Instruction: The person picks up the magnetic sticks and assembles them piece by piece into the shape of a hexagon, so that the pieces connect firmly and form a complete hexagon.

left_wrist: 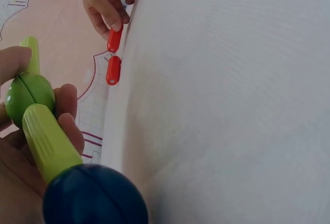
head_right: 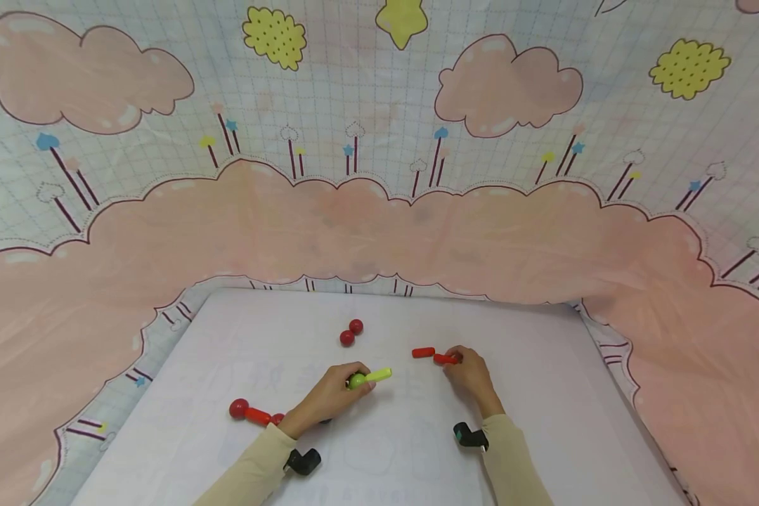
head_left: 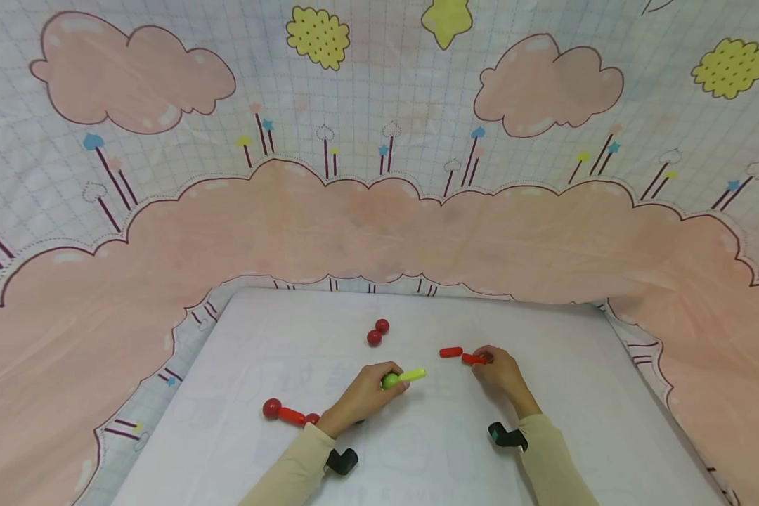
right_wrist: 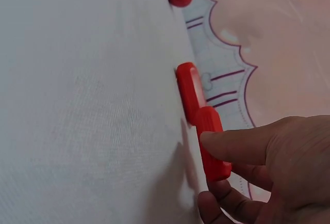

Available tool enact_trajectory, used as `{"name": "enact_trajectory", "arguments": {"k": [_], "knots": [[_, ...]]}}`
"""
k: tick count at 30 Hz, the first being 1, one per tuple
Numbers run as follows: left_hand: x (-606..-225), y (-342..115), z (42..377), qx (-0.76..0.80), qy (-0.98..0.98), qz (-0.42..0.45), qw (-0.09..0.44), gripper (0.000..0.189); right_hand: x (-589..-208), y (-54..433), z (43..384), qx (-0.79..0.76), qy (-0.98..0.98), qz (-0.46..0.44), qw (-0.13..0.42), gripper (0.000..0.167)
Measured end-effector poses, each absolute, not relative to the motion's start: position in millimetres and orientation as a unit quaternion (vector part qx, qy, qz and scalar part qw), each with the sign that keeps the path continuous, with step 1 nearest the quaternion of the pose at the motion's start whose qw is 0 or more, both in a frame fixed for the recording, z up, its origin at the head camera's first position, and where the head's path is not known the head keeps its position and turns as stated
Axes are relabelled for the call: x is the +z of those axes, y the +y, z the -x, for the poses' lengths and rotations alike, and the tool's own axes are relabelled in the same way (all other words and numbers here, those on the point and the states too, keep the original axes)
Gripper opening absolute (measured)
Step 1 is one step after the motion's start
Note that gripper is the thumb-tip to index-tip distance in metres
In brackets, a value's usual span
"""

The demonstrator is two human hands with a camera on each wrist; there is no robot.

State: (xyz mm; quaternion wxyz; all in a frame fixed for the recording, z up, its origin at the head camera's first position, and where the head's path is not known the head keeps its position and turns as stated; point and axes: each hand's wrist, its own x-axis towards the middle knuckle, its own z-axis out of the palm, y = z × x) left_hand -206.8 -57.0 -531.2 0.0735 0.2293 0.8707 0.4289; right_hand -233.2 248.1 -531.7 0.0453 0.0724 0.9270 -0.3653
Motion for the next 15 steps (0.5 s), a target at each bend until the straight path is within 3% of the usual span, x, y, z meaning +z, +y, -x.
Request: {"name": "enact_trajectory", "arguments": {"k": [15], "knots": [[-529.3,-58.6,204.8,0.432,0.870,-0.224,0.071,0.025,-511.9,237.5,214.8,-0.386,0.921,-0.046,0.024,0.025]]}}
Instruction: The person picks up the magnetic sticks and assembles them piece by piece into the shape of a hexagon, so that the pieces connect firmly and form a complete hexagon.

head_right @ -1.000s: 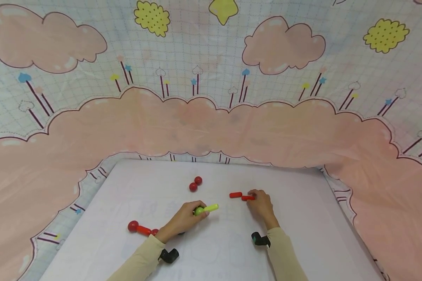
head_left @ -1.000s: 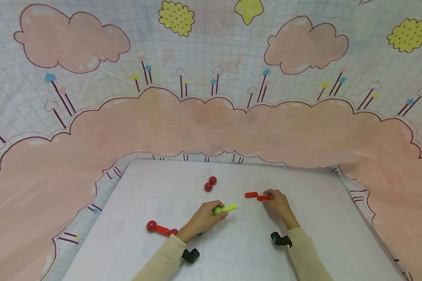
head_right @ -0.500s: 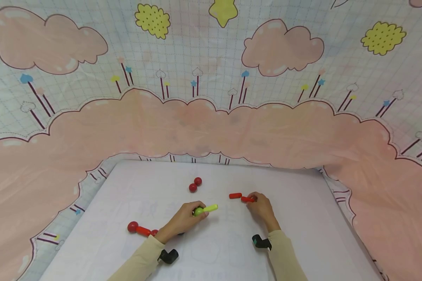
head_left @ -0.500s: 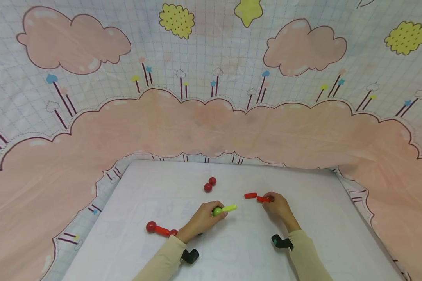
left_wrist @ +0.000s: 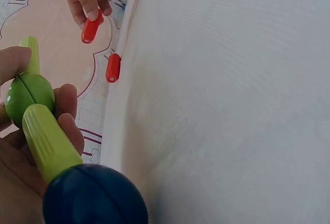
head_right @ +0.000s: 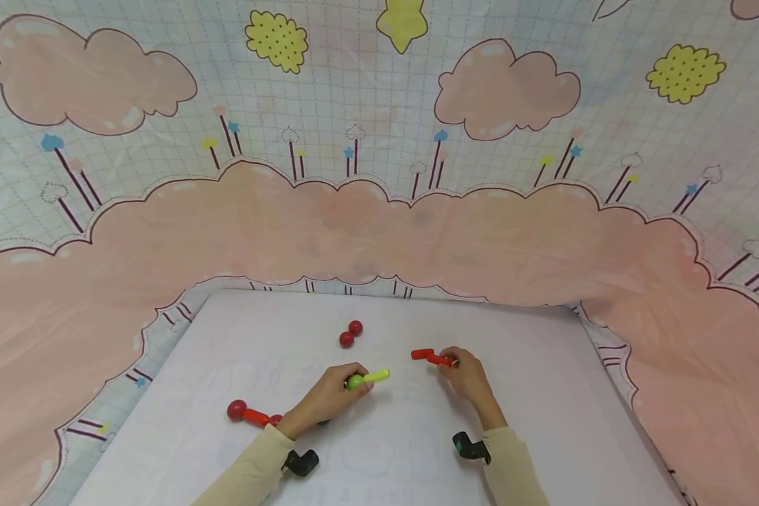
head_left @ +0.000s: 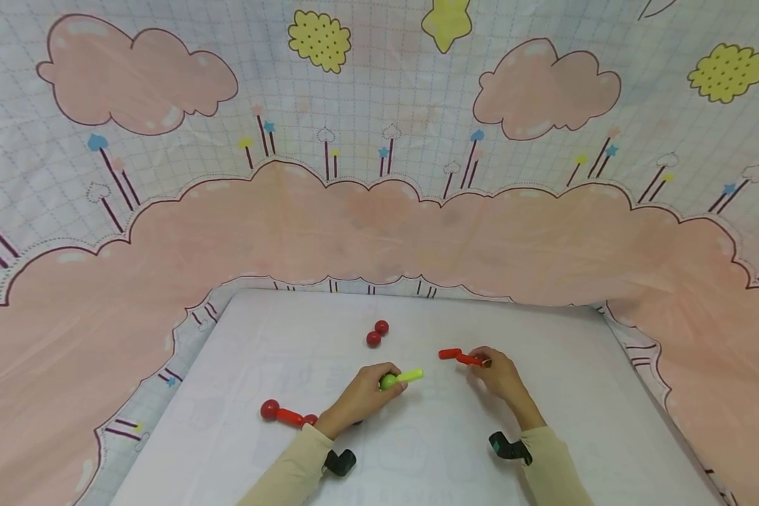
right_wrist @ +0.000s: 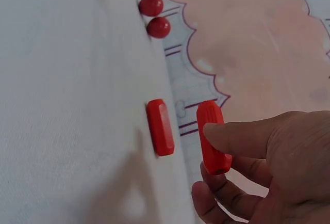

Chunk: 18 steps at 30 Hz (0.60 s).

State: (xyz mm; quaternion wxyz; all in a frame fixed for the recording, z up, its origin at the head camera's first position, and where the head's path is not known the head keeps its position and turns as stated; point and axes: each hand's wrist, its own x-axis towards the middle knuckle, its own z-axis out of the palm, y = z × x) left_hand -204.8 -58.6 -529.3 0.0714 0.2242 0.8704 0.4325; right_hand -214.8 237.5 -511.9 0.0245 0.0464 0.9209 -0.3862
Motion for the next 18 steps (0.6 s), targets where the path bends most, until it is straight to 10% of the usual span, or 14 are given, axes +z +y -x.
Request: {"name": "enact_trajectory", "arguments": {"k": [18], "knots": [[-528.0,-58.9,205.8,0.429,0.872,-0.228,0.064,0.023,-489.5,227.7,197.5,-0.378,0.926,0.022,-0.002,0.028]]}}
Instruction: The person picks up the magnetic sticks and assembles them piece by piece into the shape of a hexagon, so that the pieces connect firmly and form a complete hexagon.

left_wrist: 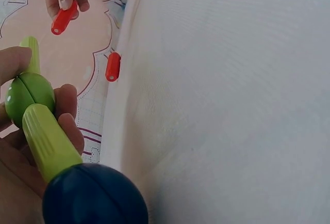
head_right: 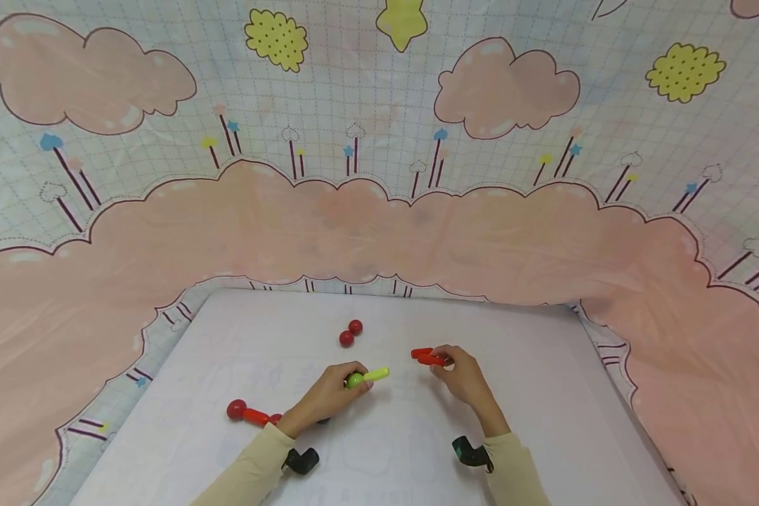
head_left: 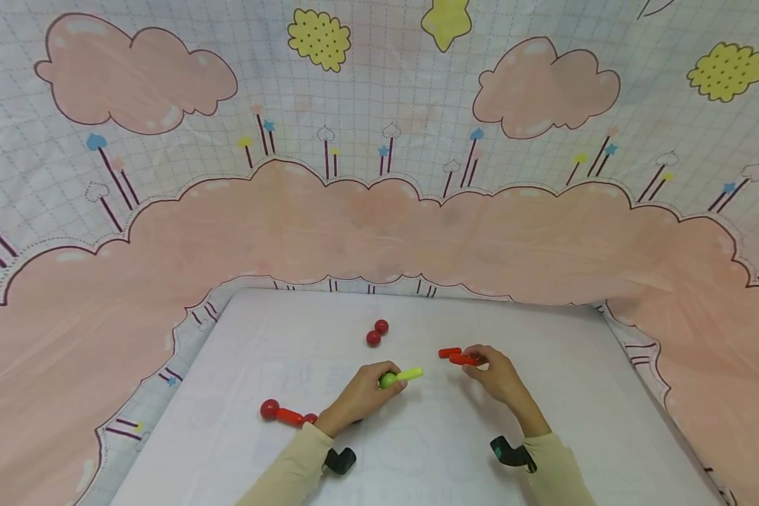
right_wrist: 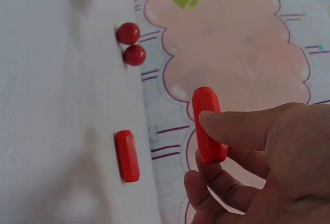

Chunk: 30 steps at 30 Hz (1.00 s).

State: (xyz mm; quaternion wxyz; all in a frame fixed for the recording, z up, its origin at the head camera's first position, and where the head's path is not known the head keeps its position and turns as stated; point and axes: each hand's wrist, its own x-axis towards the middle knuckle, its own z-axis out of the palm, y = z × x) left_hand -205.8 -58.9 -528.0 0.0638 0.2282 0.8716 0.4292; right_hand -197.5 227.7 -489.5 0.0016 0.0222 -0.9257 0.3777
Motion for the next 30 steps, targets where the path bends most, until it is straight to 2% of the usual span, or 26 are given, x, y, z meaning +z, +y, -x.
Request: {"name": "enact_trajectory", "arguments": {"k": [21,30], "knots": [[-530.5,-58.6,208.1,0.430,0.872,-0.222,0.072,0.025,-484.0,213.2,189.0,0.392,-0.919,-0.040,0.007,0.026],[-530.4,-58.8,206.5,0.432,0.872,-0.218,0.075,0.024,-495.2,213.1,192.7,0.402,-0.915,-0.030,-0.015,0.026]]}}
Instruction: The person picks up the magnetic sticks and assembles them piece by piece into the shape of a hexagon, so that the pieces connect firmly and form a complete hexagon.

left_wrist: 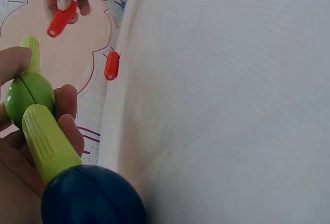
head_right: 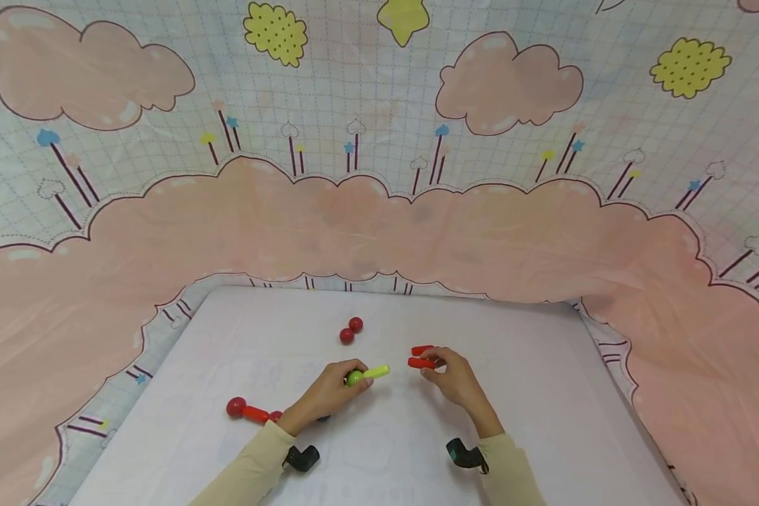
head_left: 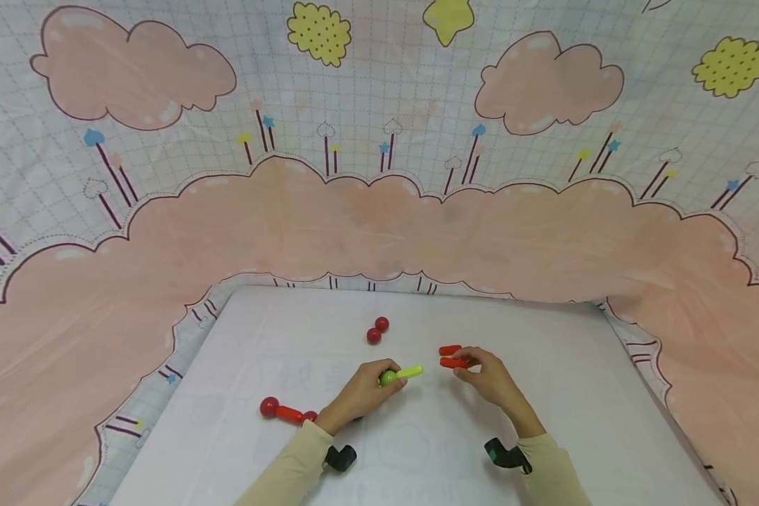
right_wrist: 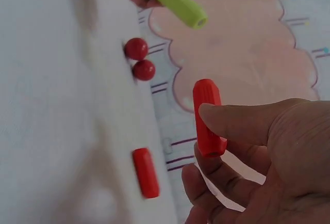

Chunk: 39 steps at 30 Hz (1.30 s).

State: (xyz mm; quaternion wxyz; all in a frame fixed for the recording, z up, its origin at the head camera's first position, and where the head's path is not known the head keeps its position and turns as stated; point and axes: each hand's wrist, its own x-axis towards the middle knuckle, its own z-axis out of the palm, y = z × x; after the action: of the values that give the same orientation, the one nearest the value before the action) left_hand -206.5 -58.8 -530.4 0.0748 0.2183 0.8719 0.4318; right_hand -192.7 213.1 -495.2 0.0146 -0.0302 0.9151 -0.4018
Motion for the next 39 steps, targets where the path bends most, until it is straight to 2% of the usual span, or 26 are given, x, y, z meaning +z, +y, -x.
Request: {"name": "enact_trajectory", "arguments": {"k": [5,20,27,39], "knots": [[-531.9,-60.2,205.7,0.430,0.872,-0.219,0.078,0.024,-513.1,216.5,200.5,-0.402,0.915,0.006,0.033,0.025],[-531.8,-63.1,205.6,0.430,0.872,-0.224,0.066,0.024,-540.5,217.2,214.9,-0.357,0.933,-0.016,0.028,0.021],[-531.6,-63.6,204.3,0.434,0.870,-0.226,0.064,0.024,-535.2,214.0,216.9,-0.344,0.939,-0.006,0.021,0.026],[-533.9,-64.0,205.7,0.428,0.872,-0.232,0.053,0.025,-506.7,185.5,232.2,-0.399,0.914,0.073,-0.001,0.031]]}}
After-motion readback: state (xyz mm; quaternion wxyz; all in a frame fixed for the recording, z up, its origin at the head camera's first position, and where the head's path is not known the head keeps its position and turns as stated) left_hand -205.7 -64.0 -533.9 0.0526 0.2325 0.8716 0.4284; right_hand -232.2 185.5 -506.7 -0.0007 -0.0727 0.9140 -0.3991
